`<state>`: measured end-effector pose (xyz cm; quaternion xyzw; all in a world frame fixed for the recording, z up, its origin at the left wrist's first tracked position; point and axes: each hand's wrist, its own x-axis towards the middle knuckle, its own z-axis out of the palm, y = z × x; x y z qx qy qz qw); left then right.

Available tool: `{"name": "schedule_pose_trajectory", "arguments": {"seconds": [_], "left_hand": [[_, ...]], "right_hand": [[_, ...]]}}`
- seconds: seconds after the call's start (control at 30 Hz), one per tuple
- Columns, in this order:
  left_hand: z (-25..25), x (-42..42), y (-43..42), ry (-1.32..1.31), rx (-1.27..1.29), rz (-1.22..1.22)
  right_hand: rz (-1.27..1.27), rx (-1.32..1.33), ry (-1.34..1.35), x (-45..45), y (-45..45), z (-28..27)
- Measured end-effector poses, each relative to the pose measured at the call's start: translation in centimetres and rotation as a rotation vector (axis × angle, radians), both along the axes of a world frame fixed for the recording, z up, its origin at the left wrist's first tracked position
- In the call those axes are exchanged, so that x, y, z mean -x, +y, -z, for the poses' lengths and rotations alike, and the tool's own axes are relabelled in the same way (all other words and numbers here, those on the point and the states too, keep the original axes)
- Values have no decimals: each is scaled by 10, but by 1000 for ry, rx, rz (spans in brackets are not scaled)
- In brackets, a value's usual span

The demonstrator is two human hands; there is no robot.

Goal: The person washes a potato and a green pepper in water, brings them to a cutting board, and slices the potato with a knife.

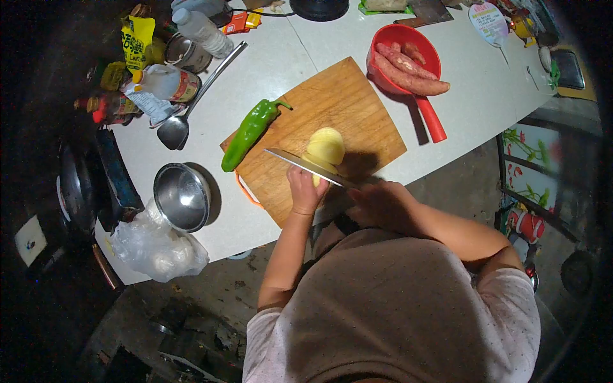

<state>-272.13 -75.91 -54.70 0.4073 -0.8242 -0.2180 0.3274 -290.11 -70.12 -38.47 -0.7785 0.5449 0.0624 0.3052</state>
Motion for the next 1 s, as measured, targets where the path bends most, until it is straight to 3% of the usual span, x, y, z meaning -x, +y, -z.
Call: {"name": "schedule_pose_trajectory", "arguments": {"seconds": [0.37,0.73,0.83,1.0], "left_hand": [[-1,0,-1,-7,-6,4],[-5,0,-4,3,4,-16],[-3,1,-3,39,-11,-10],[-3,1,-2,62,-29,-8]], "right_hand": [[102,-34,-7,-6,1,11],[-73,-76,29,-4,-17,15],[153,-277,-25,-7,-20,45],[132,-159,1,-2,-18,76]]}}
